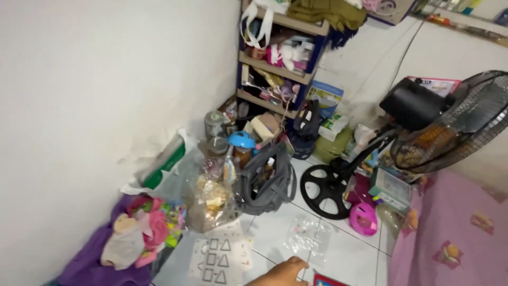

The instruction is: The person picks up a stack of small white cards with colorful shapes, aligns them, and secures them with a blue rubber band. The person repeatedly adjusts the band and the card stack to keep them together.

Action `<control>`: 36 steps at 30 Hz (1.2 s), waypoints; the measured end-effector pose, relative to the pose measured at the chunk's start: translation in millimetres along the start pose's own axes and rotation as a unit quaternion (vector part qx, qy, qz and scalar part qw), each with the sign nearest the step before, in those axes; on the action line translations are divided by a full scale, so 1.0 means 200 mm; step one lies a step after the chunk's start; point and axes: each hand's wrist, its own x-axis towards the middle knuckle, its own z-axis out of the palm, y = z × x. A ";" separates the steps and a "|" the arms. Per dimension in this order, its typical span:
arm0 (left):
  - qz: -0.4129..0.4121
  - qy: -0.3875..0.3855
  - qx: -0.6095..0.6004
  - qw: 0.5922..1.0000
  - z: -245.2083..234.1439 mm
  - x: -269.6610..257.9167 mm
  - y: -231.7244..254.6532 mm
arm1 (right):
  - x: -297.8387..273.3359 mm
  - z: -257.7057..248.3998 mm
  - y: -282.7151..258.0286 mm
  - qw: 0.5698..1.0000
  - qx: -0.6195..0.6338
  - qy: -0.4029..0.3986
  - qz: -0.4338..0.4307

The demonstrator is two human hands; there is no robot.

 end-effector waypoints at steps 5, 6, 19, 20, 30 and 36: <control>-0.026 0.029 0.032 0.999 0.04 0.21 0.05 | 0.03 -0.09 0.26 0.996 -0.024 0.068 0.054; -0.040 0.045 0.040 0.997 0.02 0.23 0.02 | 0.06 0.03 0.12 0.984 -0.056 0.120 0.123; -0.230 0.126 0.049 0.964 -0.61 -0.36 -0.96 | 0.73 1.18 -0.19 0.906 -0.033 0.184 0.380; -0.249 0.113 0.070 0.959 -0.66 -0.44 -0.99 | 0.74 1.25 -0.12 0.900 -0.033 0.182 0.395; -0.345 0.064 0.018 0.936 -0.69 -0.76 -1.35 | 0.63 1.37 0.50 0.846 -0.271 0.056 0.455; -0.400 0.135 -0.026 0.906 -0.50 -0.81 -1.57 | 0.59 1.45 0.76 0.833 -0.315 -0.016 0.454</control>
